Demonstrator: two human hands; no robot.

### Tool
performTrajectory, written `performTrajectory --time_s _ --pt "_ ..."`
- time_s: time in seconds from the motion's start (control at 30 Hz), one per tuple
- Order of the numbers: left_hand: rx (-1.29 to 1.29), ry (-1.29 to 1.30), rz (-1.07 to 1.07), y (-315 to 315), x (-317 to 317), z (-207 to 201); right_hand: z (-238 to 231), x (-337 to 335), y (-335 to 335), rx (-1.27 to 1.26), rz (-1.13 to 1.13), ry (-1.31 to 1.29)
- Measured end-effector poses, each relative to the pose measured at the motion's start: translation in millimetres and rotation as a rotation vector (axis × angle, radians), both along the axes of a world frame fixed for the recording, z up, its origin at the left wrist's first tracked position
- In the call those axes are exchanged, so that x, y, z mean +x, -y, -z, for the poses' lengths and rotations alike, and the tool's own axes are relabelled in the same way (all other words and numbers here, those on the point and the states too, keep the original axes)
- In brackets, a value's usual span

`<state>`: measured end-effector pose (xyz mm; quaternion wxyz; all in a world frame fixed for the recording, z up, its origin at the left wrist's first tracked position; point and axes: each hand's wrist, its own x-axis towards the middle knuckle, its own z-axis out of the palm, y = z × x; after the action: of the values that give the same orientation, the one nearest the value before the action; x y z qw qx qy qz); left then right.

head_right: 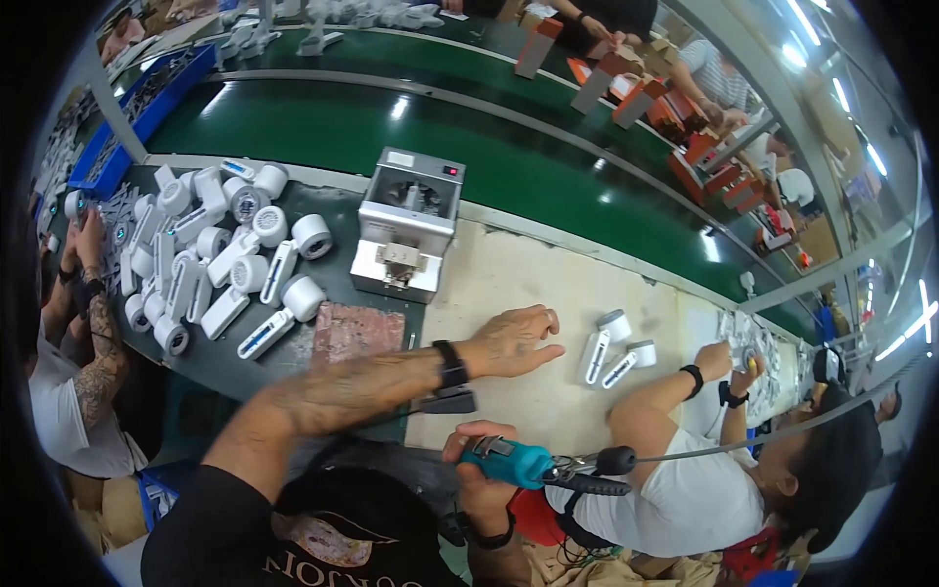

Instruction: The person picks up a fan, fits a battery into the handle, and snaps a cover over it. They then drive a screw into the handle using a power screwdriver and place the finished fan onto the table.

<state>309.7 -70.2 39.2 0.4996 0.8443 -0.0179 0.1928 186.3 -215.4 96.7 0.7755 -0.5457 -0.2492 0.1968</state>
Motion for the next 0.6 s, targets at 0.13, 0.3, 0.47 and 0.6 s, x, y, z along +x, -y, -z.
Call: performTrajectory --time_s 0.13,0.3,0.47,0.6 --pt "0.050 -0.059 -0.162 60 69 25 -1 2 21 0.068 -0.001 -0.001" --pt "0.159 -0.082 -0.218 86 95 37 1 7 36 0.052 0.071 0.048" --pt "-0.007 -0.089 -0.118 54 74 24 17 33 36 -0.074 0.293 0.170" --pt "-0.033 -0.069 -0.112 16 -29 -41 30 69 23 0.013 0.353 0.143"
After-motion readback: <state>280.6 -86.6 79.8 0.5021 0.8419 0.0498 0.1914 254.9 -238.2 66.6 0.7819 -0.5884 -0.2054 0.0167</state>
